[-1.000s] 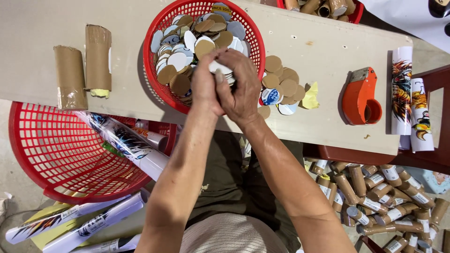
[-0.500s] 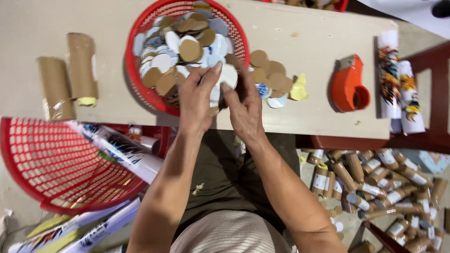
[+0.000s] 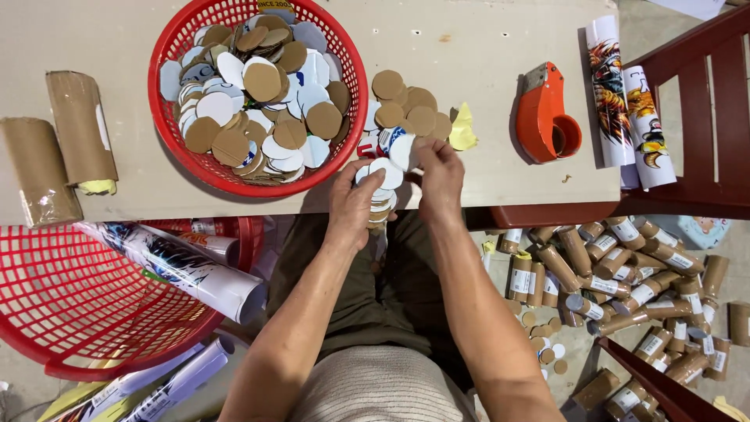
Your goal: Sorting and stacking circular cardboard pieces at a table.
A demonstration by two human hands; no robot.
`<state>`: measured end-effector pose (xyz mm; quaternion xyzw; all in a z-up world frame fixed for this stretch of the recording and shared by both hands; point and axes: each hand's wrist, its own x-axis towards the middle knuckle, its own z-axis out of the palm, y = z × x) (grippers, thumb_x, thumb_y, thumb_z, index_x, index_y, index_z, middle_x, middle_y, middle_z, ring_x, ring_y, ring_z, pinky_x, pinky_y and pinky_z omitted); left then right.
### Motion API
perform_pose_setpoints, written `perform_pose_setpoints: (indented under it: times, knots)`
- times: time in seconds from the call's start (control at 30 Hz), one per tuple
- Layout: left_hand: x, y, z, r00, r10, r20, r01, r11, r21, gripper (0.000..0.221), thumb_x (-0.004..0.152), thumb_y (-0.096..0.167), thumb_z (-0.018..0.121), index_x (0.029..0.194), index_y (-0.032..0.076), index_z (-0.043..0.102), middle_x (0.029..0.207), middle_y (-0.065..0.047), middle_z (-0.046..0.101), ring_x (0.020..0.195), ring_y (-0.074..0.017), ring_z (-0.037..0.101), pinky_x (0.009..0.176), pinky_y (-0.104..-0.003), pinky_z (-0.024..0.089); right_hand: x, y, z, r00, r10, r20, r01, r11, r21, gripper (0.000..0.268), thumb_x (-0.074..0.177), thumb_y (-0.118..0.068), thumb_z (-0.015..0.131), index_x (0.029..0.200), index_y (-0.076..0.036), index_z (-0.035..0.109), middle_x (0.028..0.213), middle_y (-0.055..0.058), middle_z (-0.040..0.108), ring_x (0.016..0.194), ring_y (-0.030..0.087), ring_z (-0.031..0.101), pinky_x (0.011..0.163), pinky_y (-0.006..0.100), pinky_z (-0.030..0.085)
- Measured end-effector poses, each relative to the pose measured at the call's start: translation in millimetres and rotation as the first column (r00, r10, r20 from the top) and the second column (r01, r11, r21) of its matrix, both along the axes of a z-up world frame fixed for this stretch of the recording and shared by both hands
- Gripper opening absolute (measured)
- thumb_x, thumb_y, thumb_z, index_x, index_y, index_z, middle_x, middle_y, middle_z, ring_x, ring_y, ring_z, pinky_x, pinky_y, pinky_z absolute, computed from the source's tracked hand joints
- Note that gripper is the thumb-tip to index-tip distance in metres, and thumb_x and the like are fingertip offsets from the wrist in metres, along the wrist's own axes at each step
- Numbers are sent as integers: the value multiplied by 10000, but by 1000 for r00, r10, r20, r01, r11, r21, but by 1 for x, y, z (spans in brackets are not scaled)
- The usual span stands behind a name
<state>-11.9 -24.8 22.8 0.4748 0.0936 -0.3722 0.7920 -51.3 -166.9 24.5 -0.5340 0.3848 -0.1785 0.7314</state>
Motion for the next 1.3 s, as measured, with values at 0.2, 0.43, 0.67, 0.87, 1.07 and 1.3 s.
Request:
perform_pose_setpoints:
  times: [0.2, 0.43, 0.67, 0.87, 1.07, 1.3]
  knots:
    - [6, 0, -15, 998, 35, -49, -32, 997, 64, 390, 915, 189, 717, 1248, 46, 573, 898, -157, 722, 617, -194, 709, 415, -323, 594, 38, -33, -18, 998, -59, -21, 59, 998, 3, 217, 941, -222, 733, 978, -23, 655, 753, 52, 614, 603, 157, 551, 523, 315, 445]
    - [11, -14, -24, 999, -3, -42, 7, 994, 111, 352, 914, 263, 728, 1157, 25, 637, 799, -123, 702, 577, -182, 697, 406, -315, 588, 7, -15, -1, 981, 71, -181, -160, 824, -543, 286, 990, -321, 737, 986, -36, 711, 836, 29, 728, 748, 85, 683, 649, 246, 543]
    - [6, -21, -25, 993, -77, -95, 75, 997, -20, 407, 1013, 378, 635, 1122, -13, 611, 855, -113, 671, 642, -187, 717, 464, -333, 628, 7, -23, -3, 957, 185, -225, -238, 941, -239, 315, 928, -307, 753, 812, -20, 700, 696, 64, 682, 583, 126, 587, 525, 286, 464]
    - [13, -9, -36, 966, -118, -229, 80, 982, -171, 383, 911, 190, 565, 1232, -9, 628, 984, -184, 731, 794, -254, 761, 563, -352, 682, 21, -29, 16, 943, 78, -325, -214, 888, -407, 449, 918, -368, 757, 1129, 8, 631, 824, 63, 730, 661, 122, 710, 573, 261, 575]
    - [11, -14, -46, 991, -134, -17, 133, 990, -48, 392, 957, 178, 667, 1291, -25, 637, 1007, -117, 716, 769, -169, 727, 504, -327, 629, -18, -7, 17, 871, 355, -340, -431, 884, -181, 414, 905, -323, 760, 1096, 43, 725, 856, 61, 736, 690, 118, 670, 595, 270, 554]
    - [11, -12, -26, 992, -117, -53, 121, 990, 70, 466, 977, 367, 651, 1266, 2, 622, 884, -137, 725, 635, -182, 743, 432, -306, 596, -12, -28, -9, 935, 324, -141, -332, 943, -35, 312, 864, -146, 821, 1099, 15, 692, 831, 31, 689, 680, 91, 609, 584, 256, 489]
